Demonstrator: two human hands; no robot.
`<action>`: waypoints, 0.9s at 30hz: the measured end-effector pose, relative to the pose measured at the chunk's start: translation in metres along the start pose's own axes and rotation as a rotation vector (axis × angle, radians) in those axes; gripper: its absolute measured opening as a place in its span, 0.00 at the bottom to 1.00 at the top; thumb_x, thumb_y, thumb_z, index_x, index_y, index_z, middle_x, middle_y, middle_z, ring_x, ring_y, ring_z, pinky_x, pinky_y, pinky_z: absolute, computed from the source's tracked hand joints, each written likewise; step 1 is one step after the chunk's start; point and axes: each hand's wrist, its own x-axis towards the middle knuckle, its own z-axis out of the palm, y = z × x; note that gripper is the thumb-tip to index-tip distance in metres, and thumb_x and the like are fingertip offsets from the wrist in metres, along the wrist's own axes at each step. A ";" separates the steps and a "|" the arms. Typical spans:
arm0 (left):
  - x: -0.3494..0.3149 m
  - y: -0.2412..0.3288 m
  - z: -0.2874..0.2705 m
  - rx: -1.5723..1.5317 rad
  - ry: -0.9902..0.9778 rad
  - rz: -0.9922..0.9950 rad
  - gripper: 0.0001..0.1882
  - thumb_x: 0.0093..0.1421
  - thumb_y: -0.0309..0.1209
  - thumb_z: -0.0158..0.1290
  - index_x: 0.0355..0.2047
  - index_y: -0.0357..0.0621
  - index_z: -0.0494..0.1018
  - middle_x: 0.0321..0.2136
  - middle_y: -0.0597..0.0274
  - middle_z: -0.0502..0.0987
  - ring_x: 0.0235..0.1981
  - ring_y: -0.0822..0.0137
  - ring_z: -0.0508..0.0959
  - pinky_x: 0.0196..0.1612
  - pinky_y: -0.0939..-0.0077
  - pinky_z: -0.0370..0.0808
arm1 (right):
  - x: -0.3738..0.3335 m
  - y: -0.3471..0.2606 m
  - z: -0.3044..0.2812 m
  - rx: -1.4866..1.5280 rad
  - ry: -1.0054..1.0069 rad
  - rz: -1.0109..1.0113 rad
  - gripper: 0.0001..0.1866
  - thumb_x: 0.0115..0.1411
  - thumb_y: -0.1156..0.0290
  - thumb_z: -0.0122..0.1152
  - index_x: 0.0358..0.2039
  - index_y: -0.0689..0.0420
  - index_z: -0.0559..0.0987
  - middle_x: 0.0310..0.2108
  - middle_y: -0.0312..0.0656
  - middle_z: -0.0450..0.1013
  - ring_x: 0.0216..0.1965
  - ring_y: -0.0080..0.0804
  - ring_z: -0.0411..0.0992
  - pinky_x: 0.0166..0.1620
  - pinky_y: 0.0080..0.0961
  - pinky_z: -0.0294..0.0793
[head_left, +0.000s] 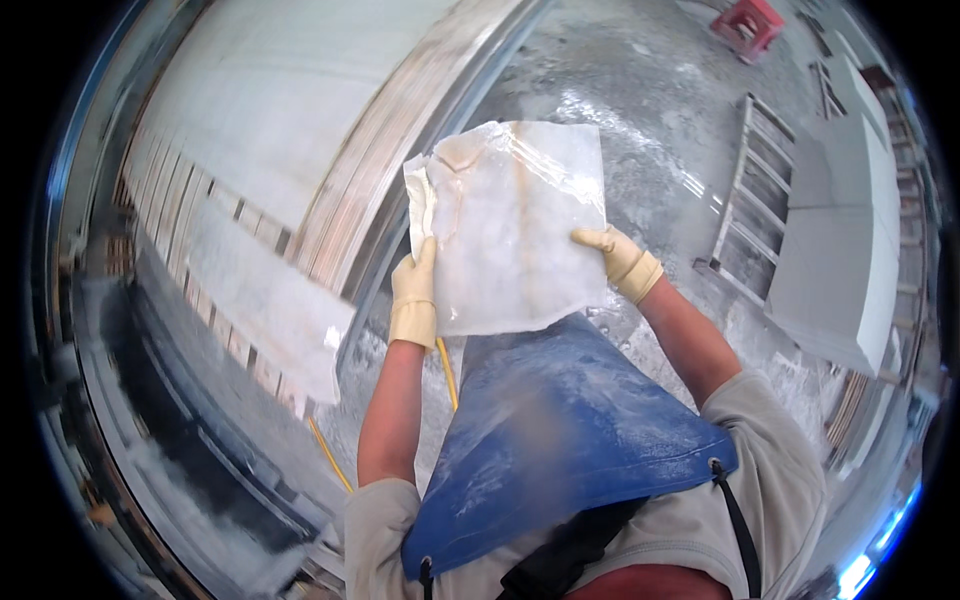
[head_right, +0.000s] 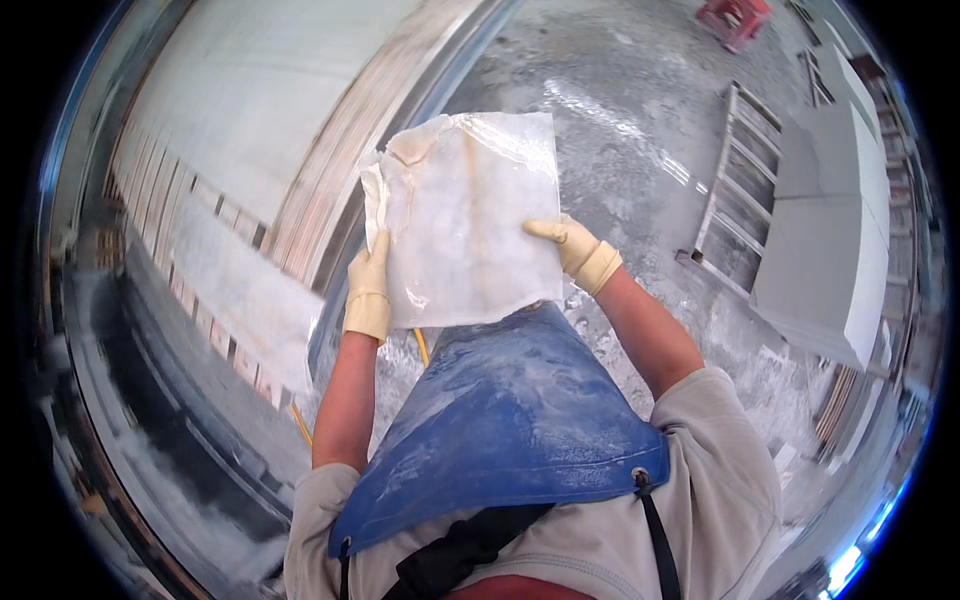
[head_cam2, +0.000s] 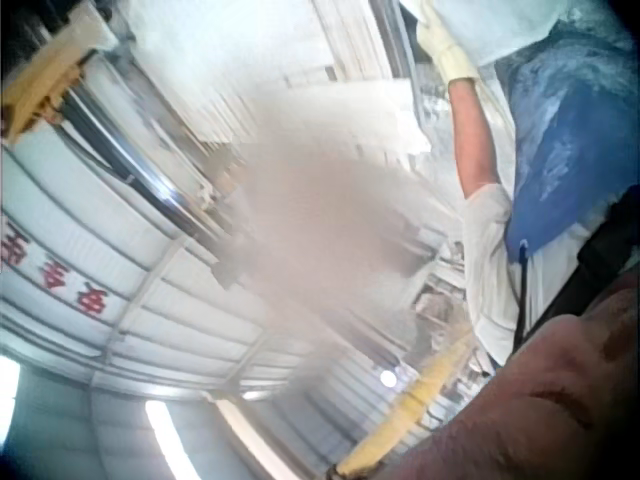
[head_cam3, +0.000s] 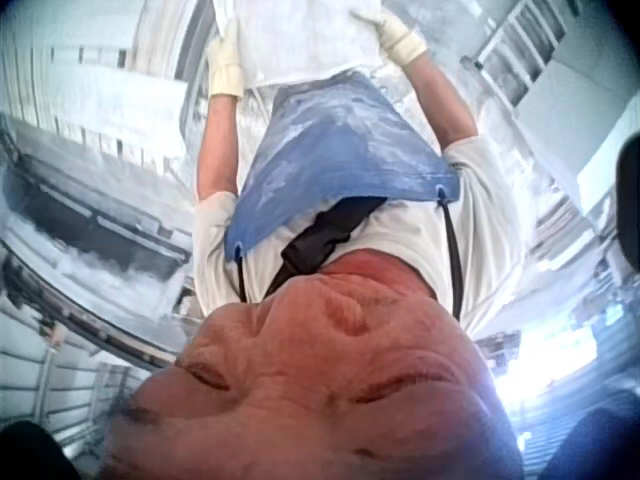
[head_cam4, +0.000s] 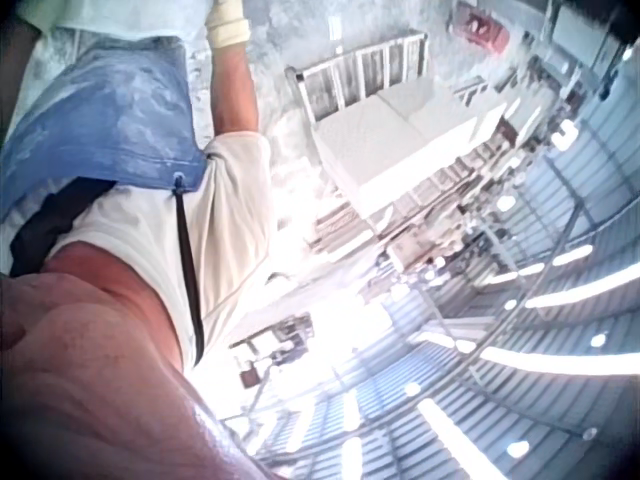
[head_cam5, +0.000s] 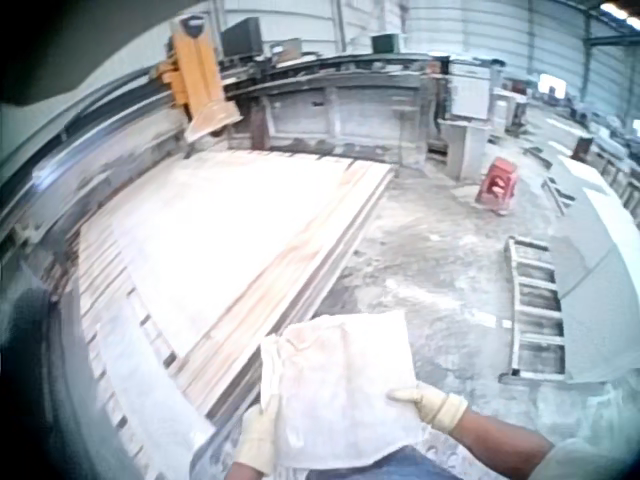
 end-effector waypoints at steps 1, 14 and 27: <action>0.005 0.018 0.018 0.014 -0.047 -0.009 0.35 0.63 0.55 0.58 0.41 0.25 0.79 0.32 0.52 0.82 0.32 0.67 0.79 0.38 0.68 0.75 | -0.005 -0.012 -0.011 0.012 0.019 -0.027 0.23 0.63 0.71 0.66 0.58 0.65 0.76 0.50 0.49 0.79 0.49 0.40 0.80 0.54 0.37 0.82; 0.155 0.193 0.267 0.274 -0.523 0.102 0.33 0.65 0.56 0.55 0.36 0.28 0.78 0.28 0.60 0.78 0.26 0.69 0.72 0.33 0.67 0.71 | 0.028 -0.148 -0.157 0.186 0.264 -0.360 0.28 0.64 0.68 0.65 0.62 0.64 0.73 0.54 0.49 0.77 0.52 0.40 0.78 0.56 0.38 0.79; 0.285 0.397 0.551 0.538 -0.990 0.277 0.37 0.66 0.57 0.51 0.48 0.25 0.77 0.36 0.52 0.81 0.34 0.63 0.78 0.42 0.66 0.74 | 0.072 -0.322 -0.251 0.507 0.548 -0.639 0.28 0.64 0.68 0.66 0.61 0.65 0.72 0.54 0.50 0.76 0.52 0.41 0.78 0.56 0.37 0.79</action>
